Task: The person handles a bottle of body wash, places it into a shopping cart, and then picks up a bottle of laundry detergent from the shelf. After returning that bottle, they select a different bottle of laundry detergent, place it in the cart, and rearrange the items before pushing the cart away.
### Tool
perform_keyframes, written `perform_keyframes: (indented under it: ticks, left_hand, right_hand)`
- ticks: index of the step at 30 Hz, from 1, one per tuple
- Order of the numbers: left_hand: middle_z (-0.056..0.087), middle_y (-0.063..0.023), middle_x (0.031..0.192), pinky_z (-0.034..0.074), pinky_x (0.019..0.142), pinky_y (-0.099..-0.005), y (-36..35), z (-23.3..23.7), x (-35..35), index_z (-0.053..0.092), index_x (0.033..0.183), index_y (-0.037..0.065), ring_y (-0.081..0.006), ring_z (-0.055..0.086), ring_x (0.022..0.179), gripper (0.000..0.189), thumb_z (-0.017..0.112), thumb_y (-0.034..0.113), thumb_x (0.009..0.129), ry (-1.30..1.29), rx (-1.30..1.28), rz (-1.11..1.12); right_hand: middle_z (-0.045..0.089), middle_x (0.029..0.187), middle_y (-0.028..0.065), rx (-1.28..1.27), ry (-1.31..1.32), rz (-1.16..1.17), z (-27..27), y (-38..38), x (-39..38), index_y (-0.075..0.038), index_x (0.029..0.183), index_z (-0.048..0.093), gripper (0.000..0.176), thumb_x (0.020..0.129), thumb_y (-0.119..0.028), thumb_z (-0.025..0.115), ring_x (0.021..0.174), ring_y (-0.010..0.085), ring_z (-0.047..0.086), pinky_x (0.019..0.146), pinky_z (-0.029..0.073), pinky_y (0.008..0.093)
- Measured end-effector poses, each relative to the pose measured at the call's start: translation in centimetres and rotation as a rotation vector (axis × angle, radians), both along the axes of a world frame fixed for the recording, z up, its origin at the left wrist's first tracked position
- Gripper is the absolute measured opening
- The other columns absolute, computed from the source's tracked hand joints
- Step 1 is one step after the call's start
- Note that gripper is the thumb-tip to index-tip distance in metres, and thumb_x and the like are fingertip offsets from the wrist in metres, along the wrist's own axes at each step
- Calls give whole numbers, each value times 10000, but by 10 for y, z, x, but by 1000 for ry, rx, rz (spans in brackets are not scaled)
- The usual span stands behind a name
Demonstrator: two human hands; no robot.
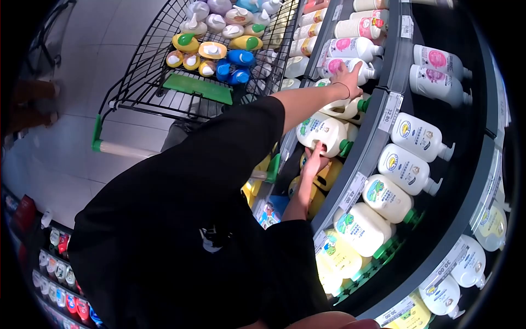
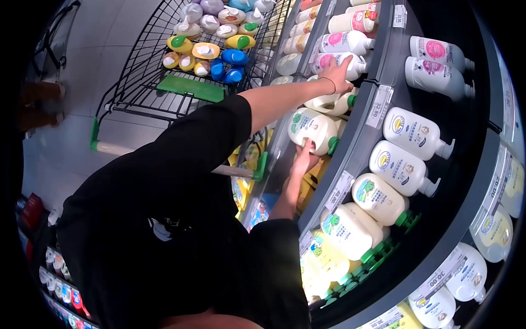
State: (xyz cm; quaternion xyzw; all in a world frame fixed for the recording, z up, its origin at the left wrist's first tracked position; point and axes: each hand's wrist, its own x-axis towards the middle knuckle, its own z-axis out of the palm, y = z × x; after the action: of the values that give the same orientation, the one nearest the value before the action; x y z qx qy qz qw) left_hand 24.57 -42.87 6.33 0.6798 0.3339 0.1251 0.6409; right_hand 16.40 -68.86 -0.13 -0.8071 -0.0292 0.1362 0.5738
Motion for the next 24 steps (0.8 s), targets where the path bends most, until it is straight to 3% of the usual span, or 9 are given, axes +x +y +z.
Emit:
perform_keyframes:
  ticks: [3, 4, 7, 8, 11, 18, 21, 24]
  left_hand:
    - [111, -363, 1485, 302, 1047, -616, 1, -5, 30, 169, 1490, 326, -532, 298, 1335, 1023, 809, 358, 692, 105, -95, 53]
    - [296, -278, 1437, 306, 1042, -600, -3, -4, 39, 155, 1486, 379, -450, 459, 1246, 1092, 862, 377, 653, 214, -28, 138]
    - [74, -382, 1501, 258, 1078, -614, 6, -20, 59, 53, 1492, 394, -519, 292, 1353, 1185, 869, 357, 633, 214, -403, 126]
    - [46, -389, 1506, 258, 1086, -599, 4, -39, 71, 2, 1492, 407, -512, 300, 1353, 1261, 891, 374, 599, 167, -493, 177]
    - [25, -395, 1507, 265, 1089, -582, 1, -49, 75, 3, 1496, 406, -505, 297, 1358, 1276, 896, 383, 585, 118, -449, 186]
    - [28, -387, 1506, 305, 1087, -508, -4, -38, 61, 160, 1461, 447, -525, 300, 1346, 1187, 920, 293, 563, 43, -487, 296]
    - [408, -253, 1402, 391, 1049, -452, -3, -26, 55, 212, 1485, 297, -411, 415, 1303, 1172, 919, 238, 552, 95, -429, 329]
    - [402, -260, 1407, 382, 1057, -453, -1, -27, 56, 219, 1488, 296, -414, 402, 1313, 1166, 917, 248, 555, 65, -431, 328]
  right_hand:
    - [556, 1135, 61, -9, -7, -6, -7, -4, 4, -74, 1181, 502, 375, 910, -269, 672, 1057, 217, 582, 790, 554, 427]
    - [558, 1139, 63, 0, -2, -11, -9, -5, 5, -74, 1178, 502, 375, 909, -270, 675, 1058, 219, 583, 794, 552, 431]
    - [564, 1152, 72, 10, 17, -21, -12, -6, 6, -74, 1160, 508, 368, 905, -275, 682, 1062, 227, 584, 813, 546, 445]
    - [566, 1157, 75, 8, 24, -21, -11, -8, 7, -74, 1154, 512, 365, 904, -276, 684, 1062, 229, 584, 820, 543, 451]
    - [568, 1168, 90, 34, 36, -10, -14, -12, 8, -66, 1133, 523, 356, 898, -274, 692, 1069, 240, 582, 844, 534, 466]
    - [568, 1172, 94, 73, 46, -27, -15, -9, 9, -66, 1133, 521, 376, 888, -286, 703, 1070, 251, 582, 863, 527, 484]
    - [567, 1169, 89, 46, 43, -21, -16, -12, 10, -69, 1141, 518, 387, 886, -291, 705, 1067, 248, 583, 861, 529, 473]
    - [565, 1164, 85, 58, 42, -17, -16, -11, 9, -69, 1141, 520, 391, 884, -296, 709, 1061, 245, 585, 856, 532, 467]
